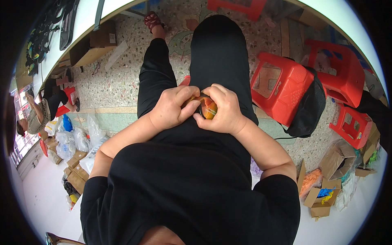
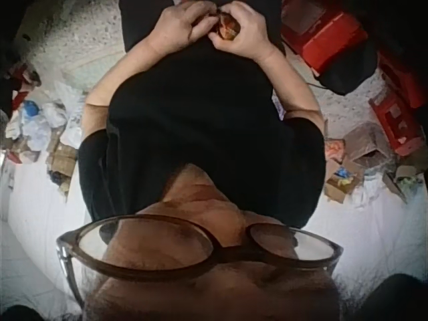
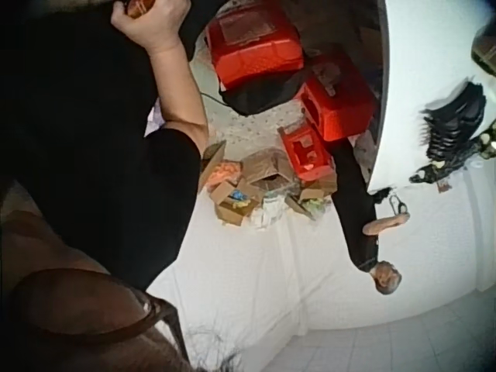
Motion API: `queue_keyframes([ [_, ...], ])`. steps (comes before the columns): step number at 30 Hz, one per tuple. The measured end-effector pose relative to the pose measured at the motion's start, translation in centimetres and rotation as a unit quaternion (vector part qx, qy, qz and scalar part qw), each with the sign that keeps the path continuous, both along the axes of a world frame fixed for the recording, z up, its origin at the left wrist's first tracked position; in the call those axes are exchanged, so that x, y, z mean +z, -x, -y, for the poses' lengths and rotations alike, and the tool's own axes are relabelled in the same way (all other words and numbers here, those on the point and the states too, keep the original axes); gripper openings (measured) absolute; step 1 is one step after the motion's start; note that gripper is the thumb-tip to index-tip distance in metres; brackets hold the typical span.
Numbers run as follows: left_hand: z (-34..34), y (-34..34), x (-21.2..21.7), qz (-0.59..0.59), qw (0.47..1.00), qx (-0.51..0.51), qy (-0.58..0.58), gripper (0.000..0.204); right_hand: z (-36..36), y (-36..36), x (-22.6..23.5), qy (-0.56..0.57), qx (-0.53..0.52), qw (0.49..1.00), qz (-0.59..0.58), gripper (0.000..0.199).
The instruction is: Assembling sunglass lenses into frames at a workshop table.
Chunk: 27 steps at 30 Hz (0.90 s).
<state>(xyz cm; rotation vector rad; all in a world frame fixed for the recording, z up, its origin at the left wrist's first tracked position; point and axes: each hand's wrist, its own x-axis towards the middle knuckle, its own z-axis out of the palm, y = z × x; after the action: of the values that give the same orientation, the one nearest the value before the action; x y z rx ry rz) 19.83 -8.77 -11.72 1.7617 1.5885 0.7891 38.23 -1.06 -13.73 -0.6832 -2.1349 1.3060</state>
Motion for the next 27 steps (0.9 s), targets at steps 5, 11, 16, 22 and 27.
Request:
queue_keyframes([
  [5, -0.2, -0.1, 0.0, 0.003, 0.998, 0.002, 0.062, 0.032, -0.1, -0.2, -0.1, 0.0, -0.003, 1.0, 0.006, 0.047],
  [11, 1.0, 1.9, 2.0, 0.064, 0.988, -0.063, 0.126, 0.08, -0.6, -2.7, 1.7, 0.114, 0.072, 0.989, 0.052, 0.072],
  [16, 1.9, 3.4, 2.8, 0.121, 0.971, -0.099, 0.182, 0.08, 1.0, -4.5, 2.2, 0.29, 0.083, 0.953, 0.038, 0.077],
  [22, 3.2, 4.0, 2.5, 0.162, 0.968, -0.084, 0.17, 0.08, 1.9, -4.0, 2.5, 0.428, 0.05, 0.902, -0.033, 0.071],
  [27, 3.8, 3.1, 3.2, 0.192, 0.964, -0.036, 0.179, 0.073, 2.2, -3.8, 2.4, 0.47, 0.04, 0.882, -0.026, 0.07],
])
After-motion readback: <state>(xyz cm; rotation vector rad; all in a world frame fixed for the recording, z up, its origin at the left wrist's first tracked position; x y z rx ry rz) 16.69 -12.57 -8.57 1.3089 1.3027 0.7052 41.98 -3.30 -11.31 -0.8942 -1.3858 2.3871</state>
